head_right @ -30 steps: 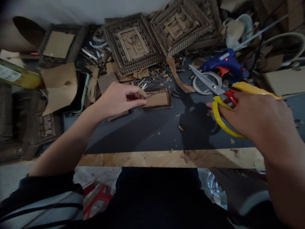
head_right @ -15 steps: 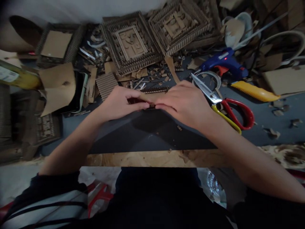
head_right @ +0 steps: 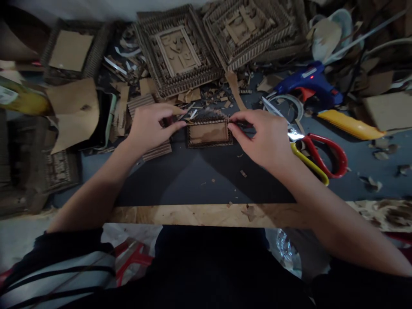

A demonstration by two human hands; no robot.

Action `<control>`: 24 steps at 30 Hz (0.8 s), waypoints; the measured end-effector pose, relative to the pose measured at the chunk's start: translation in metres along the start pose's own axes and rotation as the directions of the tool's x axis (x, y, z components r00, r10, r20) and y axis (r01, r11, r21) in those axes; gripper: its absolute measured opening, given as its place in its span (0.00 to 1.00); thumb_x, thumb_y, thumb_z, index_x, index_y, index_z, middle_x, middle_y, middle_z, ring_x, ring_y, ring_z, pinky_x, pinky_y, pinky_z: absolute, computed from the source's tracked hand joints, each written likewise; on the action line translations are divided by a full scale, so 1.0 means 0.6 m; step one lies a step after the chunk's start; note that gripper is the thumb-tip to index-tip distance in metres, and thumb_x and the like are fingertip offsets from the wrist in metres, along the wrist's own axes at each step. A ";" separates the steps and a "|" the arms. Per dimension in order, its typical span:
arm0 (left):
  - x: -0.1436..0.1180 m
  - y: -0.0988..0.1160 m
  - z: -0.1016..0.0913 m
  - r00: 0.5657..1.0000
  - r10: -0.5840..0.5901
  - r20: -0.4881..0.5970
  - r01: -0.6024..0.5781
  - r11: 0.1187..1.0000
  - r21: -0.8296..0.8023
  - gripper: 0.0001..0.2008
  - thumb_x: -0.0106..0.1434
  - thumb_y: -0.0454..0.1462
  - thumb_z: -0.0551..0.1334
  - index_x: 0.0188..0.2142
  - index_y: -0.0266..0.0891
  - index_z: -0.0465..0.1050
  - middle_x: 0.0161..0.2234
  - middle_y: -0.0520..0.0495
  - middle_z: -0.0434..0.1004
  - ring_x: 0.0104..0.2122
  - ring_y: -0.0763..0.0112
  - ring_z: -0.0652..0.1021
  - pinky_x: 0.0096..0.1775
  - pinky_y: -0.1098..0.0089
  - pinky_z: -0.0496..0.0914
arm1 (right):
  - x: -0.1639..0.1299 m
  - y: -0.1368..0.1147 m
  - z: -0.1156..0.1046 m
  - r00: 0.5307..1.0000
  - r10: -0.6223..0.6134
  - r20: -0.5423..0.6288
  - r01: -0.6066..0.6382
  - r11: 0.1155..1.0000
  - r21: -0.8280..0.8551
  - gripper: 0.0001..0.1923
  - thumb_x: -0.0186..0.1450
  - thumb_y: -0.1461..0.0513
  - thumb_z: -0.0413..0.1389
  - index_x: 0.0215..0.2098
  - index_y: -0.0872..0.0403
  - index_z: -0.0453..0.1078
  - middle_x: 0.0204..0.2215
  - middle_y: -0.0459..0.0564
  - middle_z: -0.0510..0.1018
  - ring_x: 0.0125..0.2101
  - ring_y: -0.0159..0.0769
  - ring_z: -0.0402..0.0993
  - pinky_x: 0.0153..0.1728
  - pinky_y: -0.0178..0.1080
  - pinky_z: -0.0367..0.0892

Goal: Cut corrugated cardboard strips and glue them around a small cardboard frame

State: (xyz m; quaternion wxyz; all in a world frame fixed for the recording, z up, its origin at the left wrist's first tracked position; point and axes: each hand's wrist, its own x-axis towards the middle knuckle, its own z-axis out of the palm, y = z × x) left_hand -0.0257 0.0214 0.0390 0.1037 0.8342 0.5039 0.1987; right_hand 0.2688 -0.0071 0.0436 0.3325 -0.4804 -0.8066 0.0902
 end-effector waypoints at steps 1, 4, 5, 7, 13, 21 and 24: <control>0.002 -0.004 0.004 0.999 0.011 0.034 -0.012 1.000 0.027 0.11 0.70 0.45 0.65 0.46 0.45 0.82 0.50 0.46 0.85 0.46 0.59 0.83 0.44 0.64 0.74 | 0.000 0.000 -0.001 0.999 0.045 -0.006 -0.045 0.999 -0.002 0.06 0.69 0.58 0.61 0.41 0.49 0.79 0.36 0.48 0.86 0.33 0.41 0.83 0.37 0.44 0.76; 0.003 0.000 0.012 0.995 0.028 0.100 -0.036 0.996 0.077 0.13 0.73 0.43 0.60 0.50 0.45 0.81 0.54 0.46 0.83 0.53 0.56 0.81 0.48 0.62 0.74 | 0.001 -0.003 0.001 0.997 0.072 0.020 -0.071 0.997 -0.022 0.06 0.70 0.57 0.59 0.42 0.46 0.79 0.38 0.47 0.86 0.35 0.42 0.83 0.39 0.46 0.77; 0.003 0.003 0.013 0.993 0.032 0.116 -0.042 0.995 0.087 0.13 0.74 0.42 0.59 0.49 0.44 0.81 0.53 0.45 0.83 0.53 0.56 0.81 0.48 0.62 0.74 | 0.001 -0.002 0.003 0.999 0.034 0.025 -0.034 0.999 -0.022 0.07 0.70 0.58 0.59 0.42 0.46 0.80 0.39 0.47 0.86 0.38 0.44 0.83 0.41 0.48 0.77; 0.006 0.008 0.013 0.990 0.037 0.133 -0.050 0.994 0.094 0.13 0.74 0.42 0.58 0.46 0.42 0.82 0.50 0.45 0.84 0.51 0.56 0.81 0.48 0.62 0.74 | 0.001 0.000 0.008 0.999 -0.037 0.031 0.037 0.999 -0.010 0.08 0.71 0.58 0.58 0.42 0.47 0.81 0.40 0.49 0.86 0.42 0.46 0.83 0.45 0.50 0.77; 0.025 -0.019 0.024 0.996 -0.010 -0.083 0.008 1.000 -0.019 0.10 0.72 0.43 0.60 0.42 0.45 0.81 0.40 0.46 0.84 0.41 0.59 0.81 0.43 0.63 0.74 | -0.001 0.013 0.028 0.990 -0.090 0.111 0.090 0.996 0.004 0.12 0.72 0.57 0.56 0.45 0.44 0.83 0.38 0.51 0.85 0.43 0.48 0.79 0.47 0.54 0.73; 0.019 -0.013 0.040 0.999 -0.014 0.031 0.017 0.994 -0.104 0.11 0.68 0.46 0.65 0.41 0.45 0.82 0.39 0.45 0.83 0.40 0.56 0.81 0.47 0.58 0.72 | -0.007 0.017 0.040 0.979 -0.148 0.144 0.157 0.986 -0.051 0.13 0.74 0.56 0.55 0.43 0.42 0.83 0.37 0.48 0.84 0.45 0.46 0.78 0.46 0.51 0.69; 0.015 -0.009 0.045 1.000 -0.011 0.000 0.011 0.996 -0.093 0.10 0.68 0.45 0.64 0.38 0.45 0.82 0.35 0.45 0.82 0.40 0.55 0.80 0.46 0.57 0.72 | -0.006 0.018 0.037 0.960 -0.205 0.190 0.225 0.970 -0.094 0.15 0.75 0.58 0.53 0.43 0.44 0.84 0.36 0.50 0.83 0.46 0.46 0.78 0.48 0.51 0.68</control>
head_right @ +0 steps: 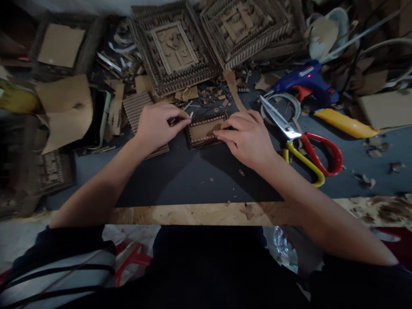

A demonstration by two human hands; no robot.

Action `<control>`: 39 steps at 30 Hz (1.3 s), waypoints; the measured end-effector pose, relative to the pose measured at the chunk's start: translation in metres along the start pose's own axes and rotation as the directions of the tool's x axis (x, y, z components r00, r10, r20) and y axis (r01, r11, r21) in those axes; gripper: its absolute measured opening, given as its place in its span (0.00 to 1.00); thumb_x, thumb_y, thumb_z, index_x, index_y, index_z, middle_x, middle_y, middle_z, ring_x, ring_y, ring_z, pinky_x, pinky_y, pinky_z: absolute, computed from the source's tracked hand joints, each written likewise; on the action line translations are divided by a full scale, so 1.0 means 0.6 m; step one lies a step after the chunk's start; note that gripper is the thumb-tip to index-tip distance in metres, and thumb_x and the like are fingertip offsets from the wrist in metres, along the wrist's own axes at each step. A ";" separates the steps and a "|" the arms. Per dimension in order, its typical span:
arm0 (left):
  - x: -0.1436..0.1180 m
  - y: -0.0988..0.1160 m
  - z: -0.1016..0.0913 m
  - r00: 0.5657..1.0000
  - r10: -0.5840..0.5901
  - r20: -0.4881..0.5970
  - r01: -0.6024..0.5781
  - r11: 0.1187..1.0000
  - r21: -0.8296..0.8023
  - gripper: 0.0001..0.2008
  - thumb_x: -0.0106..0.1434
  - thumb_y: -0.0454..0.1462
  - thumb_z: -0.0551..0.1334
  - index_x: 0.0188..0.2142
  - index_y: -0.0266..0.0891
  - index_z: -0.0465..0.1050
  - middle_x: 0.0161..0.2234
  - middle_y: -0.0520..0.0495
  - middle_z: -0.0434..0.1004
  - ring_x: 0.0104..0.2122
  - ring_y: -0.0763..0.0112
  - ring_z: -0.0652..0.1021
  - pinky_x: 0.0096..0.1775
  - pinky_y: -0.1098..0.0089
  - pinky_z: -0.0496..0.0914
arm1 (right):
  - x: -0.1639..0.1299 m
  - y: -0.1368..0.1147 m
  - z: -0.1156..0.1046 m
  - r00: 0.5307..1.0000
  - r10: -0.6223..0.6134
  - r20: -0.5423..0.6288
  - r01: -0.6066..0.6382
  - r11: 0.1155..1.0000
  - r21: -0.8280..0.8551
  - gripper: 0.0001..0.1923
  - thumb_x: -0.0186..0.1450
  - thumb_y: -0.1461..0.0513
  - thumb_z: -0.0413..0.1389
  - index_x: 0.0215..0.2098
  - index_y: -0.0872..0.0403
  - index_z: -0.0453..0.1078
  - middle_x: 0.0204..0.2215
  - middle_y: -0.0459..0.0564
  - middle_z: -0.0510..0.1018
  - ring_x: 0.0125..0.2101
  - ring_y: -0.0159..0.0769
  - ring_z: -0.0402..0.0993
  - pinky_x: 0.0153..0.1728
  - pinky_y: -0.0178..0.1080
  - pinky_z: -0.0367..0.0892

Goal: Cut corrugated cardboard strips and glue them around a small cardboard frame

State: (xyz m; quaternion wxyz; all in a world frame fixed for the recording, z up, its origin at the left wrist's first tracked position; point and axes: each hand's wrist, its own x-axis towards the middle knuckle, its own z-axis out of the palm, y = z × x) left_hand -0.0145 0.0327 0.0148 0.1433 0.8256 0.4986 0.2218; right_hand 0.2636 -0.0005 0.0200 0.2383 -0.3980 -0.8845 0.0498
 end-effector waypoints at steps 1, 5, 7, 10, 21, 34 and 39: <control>-0.002 0.001 0.003 1.000 0.019 -0.023 -0.019 1.000 0.014 0.10 0.68 0.45 0.64 0.37 0.45 0.82 0.35 0.45 0.82 0.40 0.54 0.80 0.45 0.57 0.72 | 0.000 0.001 -0.001 1.000 -0.013 0.013 0.013 1.000 -0.011 0.15 0.75 0.59 0.53 0.43 0.44 0.84 0.36 0.51 0.83 0.46 0.46 0.77 0.49 0.51 0.67; -0.009 0.002 0.013 0.994 0.084 -0.071 -0.078 0.994 0.074 0.10 0.70 0.45 0.62 0.38 0.46 0.80 0.37 0.44 0.82 0.44 0.53 0.79 0.44 0.58 0.73 | 0.001 0.003 -0.002 1.000 0.009 0.022 -0.008 1.000 -0.025 0.16 0.75 0.59 0.52 0.43 0.42 0.84 0.35 0.51 0.81 0.45 0.46 0.76 0.49 0.52 0.66; -0.010 0.000 0.011 0.995 0.076 -0.067 -0.070 0.994 0.085 0.11 0.72 0.45 0.60 0.39 0.45 0.80 0.38 0.44 0.82 0.45 0.54 0.79 0.45 0.58 0.73 | 0.000 0.005 -0.002 1.000 0.022 0.014 -0.022 0.999 -0.034 0.16 0.75 0.58 0.51 0.44 0.41 0.83 0.35 0.50 0.81 0.45 0.46 0.76 0.49 0.52 0.66; -0.006 -0.008 0.001 0.995 -0.008 -0.097 0.019 0.994 0.104 0.14 0.74 0.47 0.57 0.41 0.45 0.79 0.39 0.44 0.82 0.46 0.53 0.78 0.46 0.55 0.73 | 0.001 0.009 -0.007 1.000 0.022 0.009 -0.021 0.999 -0.034 0.17 0.75 0.59 0.51 0.43 0.41 0.83 0.37 0.50 0.82 0.46 0.47 0.76 0.49 0.52 0.66; -0.059 0.072 -0.002 0.963 0.269 -0.028 -0.266 0.960 0.083 0.12 0.70 0.45 0.64 0.48 0.44 0.80 0.59 0.40 0.77 0.60 0.47 0.74 0.59 0.44 0.69 | 0.002 0.026 -0.022 0.993 -0.006 0.114 0.007 1.000 -0.009 0.18 0.72 0.63 0.51 0.46 0.40 0.83 0.42 0.49 0.83 0.47 0.48 0.76 0.46 0.51 0.65; -0.059 0.054 0.014 0.936 0.350 0.026 -0.351 0.932 0.086 0.12 0.73 0.42 0.62 0.51 0.43 0.81 0.49 0.41 0.85 0.54 0.53 0.80 0.51 0.54 0.75 | 0.001 0.011 -0.009 0.995 0.005 0.103 -0.005 1.000 -0.004 0.17 0.74 0.60 0.51 0.46 0.39 0.83 0.37 0.49 0.82 0.44 0.46 0.76 0.46 0.51 0.65; -0.061 0.055 0.021 0.940 0.341 -0.003 -0.339 0.936 0.094 0.12 0.73 0.42 0.61 0.48 0.42 0.82 0.46 0.42 0.86 0.52 0.55 0.81 0.49 0.55 0.75 | 0.000 0.008 -0.005 0.999 0.044 0.017 -0.044 0.999 -0.007 0.17 0.75 0.59 0.50 0.46 0.39 0.82 0.38 0.50 0.83 0.44 0.47 0.75 0.46 0.52 0.65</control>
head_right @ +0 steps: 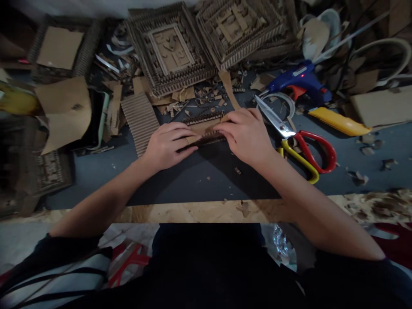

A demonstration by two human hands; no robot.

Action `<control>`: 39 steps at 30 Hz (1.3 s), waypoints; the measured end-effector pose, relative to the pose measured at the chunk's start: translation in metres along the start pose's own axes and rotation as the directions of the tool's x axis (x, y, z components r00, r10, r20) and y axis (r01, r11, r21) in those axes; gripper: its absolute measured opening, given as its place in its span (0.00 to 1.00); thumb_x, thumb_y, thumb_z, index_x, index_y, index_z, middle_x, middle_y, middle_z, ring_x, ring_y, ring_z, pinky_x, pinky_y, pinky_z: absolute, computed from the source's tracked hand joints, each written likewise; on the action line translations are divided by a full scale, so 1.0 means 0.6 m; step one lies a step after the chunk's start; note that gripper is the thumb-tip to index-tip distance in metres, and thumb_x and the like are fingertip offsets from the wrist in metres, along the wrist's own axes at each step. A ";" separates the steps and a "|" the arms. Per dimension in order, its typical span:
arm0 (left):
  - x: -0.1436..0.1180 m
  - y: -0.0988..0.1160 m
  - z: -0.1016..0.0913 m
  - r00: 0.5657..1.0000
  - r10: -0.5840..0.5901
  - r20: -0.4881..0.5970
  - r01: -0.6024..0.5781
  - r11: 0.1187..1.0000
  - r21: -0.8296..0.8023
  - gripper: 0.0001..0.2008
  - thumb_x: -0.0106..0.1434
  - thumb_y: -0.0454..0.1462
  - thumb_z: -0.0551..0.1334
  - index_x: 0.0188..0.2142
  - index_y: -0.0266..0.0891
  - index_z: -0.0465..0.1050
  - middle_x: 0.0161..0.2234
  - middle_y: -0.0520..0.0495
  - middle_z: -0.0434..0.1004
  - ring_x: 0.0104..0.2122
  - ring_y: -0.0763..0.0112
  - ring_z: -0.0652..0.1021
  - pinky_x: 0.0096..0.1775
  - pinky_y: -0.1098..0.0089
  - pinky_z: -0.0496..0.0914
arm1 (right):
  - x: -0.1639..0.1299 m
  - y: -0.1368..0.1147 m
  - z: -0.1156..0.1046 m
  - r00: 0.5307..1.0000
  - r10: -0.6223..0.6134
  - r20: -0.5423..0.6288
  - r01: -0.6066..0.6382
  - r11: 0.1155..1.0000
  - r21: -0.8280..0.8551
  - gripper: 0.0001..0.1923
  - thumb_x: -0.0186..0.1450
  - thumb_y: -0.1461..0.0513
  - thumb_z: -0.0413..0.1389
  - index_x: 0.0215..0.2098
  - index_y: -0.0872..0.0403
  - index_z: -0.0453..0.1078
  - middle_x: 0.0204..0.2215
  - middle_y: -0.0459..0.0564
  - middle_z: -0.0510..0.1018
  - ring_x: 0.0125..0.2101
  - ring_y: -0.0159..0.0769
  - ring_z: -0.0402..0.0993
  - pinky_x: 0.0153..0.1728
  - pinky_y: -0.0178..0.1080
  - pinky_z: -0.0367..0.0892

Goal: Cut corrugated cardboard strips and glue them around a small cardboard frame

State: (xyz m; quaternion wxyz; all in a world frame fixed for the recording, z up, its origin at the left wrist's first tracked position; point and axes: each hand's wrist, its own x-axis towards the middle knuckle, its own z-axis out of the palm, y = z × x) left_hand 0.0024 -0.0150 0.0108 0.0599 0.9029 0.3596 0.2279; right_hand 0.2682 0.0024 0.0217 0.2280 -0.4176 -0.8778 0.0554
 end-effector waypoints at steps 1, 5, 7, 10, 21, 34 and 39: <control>-0.001 -0.001 0.001 1.000 -0.009 -0.020 0.009 1.000 -0.003 0.13 0.72 0.42 0.62 0.49 0.41 0.82 0.46 0.41 0.86 0.52 0.55 0.81 0.49 0.55 0.76 | 0.000 -0.001 0.001 1.000 0.009 -0.018 -0.009 1.000 0.006 0.17 0.75 0.58 0.50 0.46 0.39 0.82 0.38 0.50 0.83 0.44 0.47 0.75 0.46 0.53 0.65; -0.003 -0.007 0.008 0.995 -0.011 -0.099 0.007 0.999 -0.044 0.16 0.70 0.44 0.66 0.50 0.37 0.81 0.44 0.39 0.86 0.51 0.55 0.82 0.50 0.56 0.77 | -0.001 -0.005 0.008 1.000 0.001 -0.008 0.000 1.000 0.026 0.15 0.74 0.60 0.51 0.45 0.42 0.82 0.38 0.49 0.83 0.44 0.46 0.76 0.48 0.52 0.65; -0.003 -0.009 0.010 0.995 0.014 -0.099 -0.021 0.997 -0.071 0.13 0.71 0.43 0.65 0.48 0.39 0.82 0.45 0.42 0.87 0.51 0.57 0.82 0.51 0.57 0.77 | -0.002 -0.007 0.010 1.000 -0.010 -0.006 0.010 1.000 0.023 0.16 0.73 0.61 0.52 0.45 0.43 0.82 0.38 0.50 0.83 0.44 0.46 0.76 0.48 0.52 0.66; -0.003 -0.009 0.012 0.997 0.022 -0.080 -0.029 0.996 -0.083 0.11 0.73 0.42 0.63 0.46 0.41 0.83 0.45 0.43 0.87 0.49 0.59 0.83 0.50 0.58 0.77 | -0.002 -0.012 0.011 0.999 -0.027 -0.020 0.027 1.000 0.010 0.16 0.72 0.62 0.52 0.46 0.44 0.82 0.39 0.51 0.83 0.45 0.47 0.76 0.48 0.52 0.66; -0.005 -0.003 0.010 0.979 0.072 -0.192 -0.081 0.996 -0.043 0.09 0.71 0.40 0.66 0.44 0.37 0.81 0.41 0.43 0.87 0.45 0.61 0.83 0.47 0.62 0.76 | -0.002 -0.011 0.018 0.995 -0.075 -0.069 0.076 0.997 0.018 0.15 0.71 0.64 0.53 0.44 0.48 0.83 0.37 0.52 0.82 0.43 0.45 0.75 0.47 0.49 0.67; -0.007 -0.001 0.015 0.996 0.027 -0.079 -0.026 1.000 0.010 0.09 0.72 0.38 0.61 0.45 0.38 0.80 0.47 0.41 0.83 0.57 0.52 0.77 0.57 0.50 0.73 | 0.008 -0.004 0.003 0.983 -0.184 0.007 0.184 0.982 -0.033 0.16 0.69 0.64 0.53 0.46 0.49 0.83 0.49 0.55 0.82 0.53 0.53 0.75 0.48 0.55 0.69; -0.006 0.003 0.012 0.999 0.022 -0.047 -0.020 0.999 0.034 0.09 0.73 0.39 0.60 0.43 0.40 0.80 0.46 0.43 0.84 0.57 0.51 0.78 0.53 0.50 0.74 | 0.007 -0.001 -0.013 0.995 -0.057 0.083 0.059 0.998 -0.025 0.14 0.71 0.61 0.55 0.46 0.44 0.82 0.51 0.51 0.81 0.55 0.53 0.73 0.54 0.60 0.68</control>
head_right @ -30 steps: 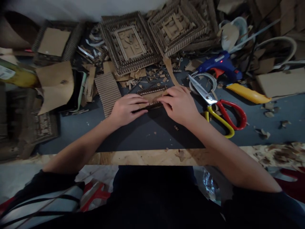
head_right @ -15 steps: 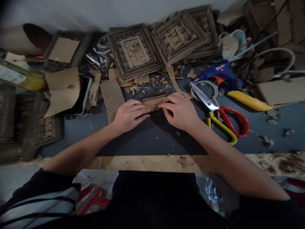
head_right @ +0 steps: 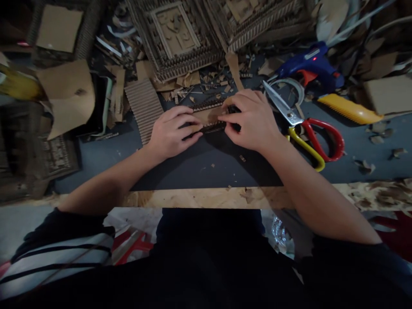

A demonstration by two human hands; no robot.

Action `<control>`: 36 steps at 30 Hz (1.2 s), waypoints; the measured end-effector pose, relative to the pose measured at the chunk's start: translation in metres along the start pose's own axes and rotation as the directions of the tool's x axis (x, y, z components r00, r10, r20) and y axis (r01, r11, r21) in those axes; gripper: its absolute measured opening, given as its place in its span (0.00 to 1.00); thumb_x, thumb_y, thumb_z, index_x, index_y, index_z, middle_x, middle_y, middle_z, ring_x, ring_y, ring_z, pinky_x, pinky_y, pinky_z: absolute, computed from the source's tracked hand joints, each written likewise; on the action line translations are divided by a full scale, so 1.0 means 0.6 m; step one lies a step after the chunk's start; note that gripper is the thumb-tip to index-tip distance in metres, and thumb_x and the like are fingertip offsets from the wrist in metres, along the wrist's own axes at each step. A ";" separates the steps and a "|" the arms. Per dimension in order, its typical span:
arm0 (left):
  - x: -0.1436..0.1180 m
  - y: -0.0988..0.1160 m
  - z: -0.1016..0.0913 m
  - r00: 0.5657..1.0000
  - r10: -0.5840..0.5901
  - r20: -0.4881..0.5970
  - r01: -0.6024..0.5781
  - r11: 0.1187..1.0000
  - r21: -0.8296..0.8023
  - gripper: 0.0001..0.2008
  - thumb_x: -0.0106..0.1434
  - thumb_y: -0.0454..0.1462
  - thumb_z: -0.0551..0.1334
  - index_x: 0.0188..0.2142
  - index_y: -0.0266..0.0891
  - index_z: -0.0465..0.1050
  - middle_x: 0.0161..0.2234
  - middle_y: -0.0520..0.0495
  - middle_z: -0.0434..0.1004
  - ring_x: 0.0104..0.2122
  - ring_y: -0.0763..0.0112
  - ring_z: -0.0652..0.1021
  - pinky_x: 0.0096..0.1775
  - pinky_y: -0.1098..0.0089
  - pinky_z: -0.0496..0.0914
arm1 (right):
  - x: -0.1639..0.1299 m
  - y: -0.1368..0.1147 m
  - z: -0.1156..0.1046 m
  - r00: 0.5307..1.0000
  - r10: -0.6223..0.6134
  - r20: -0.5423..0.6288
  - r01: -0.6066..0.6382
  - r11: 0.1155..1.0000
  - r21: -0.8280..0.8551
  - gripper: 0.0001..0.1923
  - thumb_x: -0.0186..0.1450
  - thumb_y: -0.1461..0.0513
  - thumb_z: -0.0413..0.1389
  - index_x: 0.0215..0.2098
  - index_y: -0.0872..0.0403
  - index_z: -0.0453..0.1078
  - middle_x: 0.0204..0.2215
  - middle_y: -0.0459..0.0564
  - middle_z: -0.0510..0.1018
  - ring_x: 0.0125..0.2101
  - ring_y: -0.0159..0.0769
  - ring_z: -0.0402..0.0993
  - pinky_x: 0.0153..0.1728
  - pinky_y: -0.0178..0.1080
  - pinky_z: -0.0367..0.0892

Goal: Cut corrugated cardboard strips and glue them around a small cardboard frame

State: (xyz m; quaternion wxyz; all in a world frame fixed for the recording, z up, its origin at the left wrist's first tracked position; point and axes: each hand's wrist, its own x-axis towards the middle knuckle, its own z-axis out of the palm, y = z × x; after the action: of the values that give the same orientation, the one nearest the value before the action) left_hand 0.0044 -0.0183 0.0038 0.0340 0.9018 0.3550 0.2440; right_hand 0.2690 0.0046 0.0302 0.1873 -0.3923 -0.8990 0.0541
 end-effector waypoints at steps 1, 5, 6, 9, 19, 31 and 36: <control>0.000 0.003 -0.002 1.000 -0.002 0.012 0.002 1.000 0.009 0.09 0.73 0.39 0.60 0.43 0.40 0.80 0.46 0.43 0.84 0.57 0.51 0.78 0.53 0.50 0.74 | -0.001 0.001 -0.003 1.000 0.015 -0.005 -0.015 1.000 0.000 0.13 0.71 0.60 0.55 0.46 0.43 0.82 0.50 0.51 0.81 0.54 0.53 0.73 0.54 0.61 0.68; 0.002 0.019 -0.007 0.998 -0.039 0.044 0.038 0.999 0.023 0.11 0.73 0.39 0.57 0.43 0.42 0.79 0.47 0.44 0.84 0.57 0.52 0.79 0.55 0.50 0.73 | -0.008 0.005 -0.008 0.999 0.009 -0.040 -0.009 1.000 0.003 0.11 0.70 0.60 0.57 0.44 0.42 0.82 0.48 0.50 0.82 0.53 0.54 0.73 0.55 0.63 0.66; 0.002 0.023 -0.008 0.998 -0.051 0.045 0.051 0.999 0.017 0.10 0.73 0.39 0.57 0.43 0.44 0.79 0.48 0.44 0.84 0.57 0.52 0.79 0.56 0.50 0.73 | -0.010 0.005 -0.007 0.999 0.006 -0.046 -0.006 1.000 0.006 0.11 0.69 0.62 0.57 0.42 0.42 0.82 0.47 0.50 0.82 0.52 0.54 0.74 0.55 0.63 0.67; 0.001 0.028 -0.010 0.997 -0.059 0.040 0.058 0.998 0.008 0.10 0.73 0.39 0.58 0.43 0.44 0.78 0.49 0.45 0.84 0.57 0.52 0.79 0.56 0.49 0.73 | -0.015 0.005 0.000 0.999 0.018 -0.051 -0.017 1.000 0.018 0.13 0.69 0.64 0.56 0.39 0.43 0.82 0.43 0.50 0.82 0.50 0.53 0.75 0.53 0.61 0.68; -0.002 0.001 0.003 0.992 -0.107 -0.070 0.096 0.985 -0.145 0.06 0.70 0.38 0.63 0.41 0.39 0.78 0.45 0.43 0.85 0.54 0.56 0.79 0.57 0.52 0.73 | -0.009 0.026 0.011 0.997 -0.011 -0.073 0.015 0.999 0.051 0.14 0.70 0.61 0.55 0.43 0.43 0.83 0.41 0.50 0.83 0.46 0.50 0.78 0.47 0.54 0.71; 0.000 0.004 0.000 0.979 -0.115 -0.167 0.103 0.992 -0.078 0.09 0.70 0.38 0.61 0.45 0.38 0.79 0.44 0.42 0.86 0.51 0.58 0.81 0.54 0.54 0.76 | -0.012 0.016 0.005 0.987 0.070 -0.146 -0.060 0.996 0.072 0.09 0.69 0.60 0.57 0.40 0.44 0.82 0.36 0.47 0.86 0.39 0.47 0.81 0.42 0.52 0.72; 0.005 0.027 -0.009 0.929 -0.205 -0.309 0.203 0.978 -0.039 0.20 0.70 0.38 0.58 0.60 0.38 0.70 0.53 0.38 0.82 0.56 0.57 0.78 0.60 0.53 0.70 | -0.012 0.001 -0.004 0.982 0.052 -0.183 -0.038 0.996 0.077 0.10 0.71 0.57 0.57 0.44 0.38 0.81 0.37 0.43 0.86 0.40 0.44 0.82 0.53 0.57 0.67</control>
State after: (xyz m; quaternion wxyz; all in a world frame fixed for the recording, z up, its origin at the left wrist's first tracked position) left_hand 0.0139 -0.0289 0.0135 0.0057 0.8103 0.4468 0.3793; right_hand 0.2745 -0.0004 0.0301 0.2830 -0.4087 -0.8660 0.0545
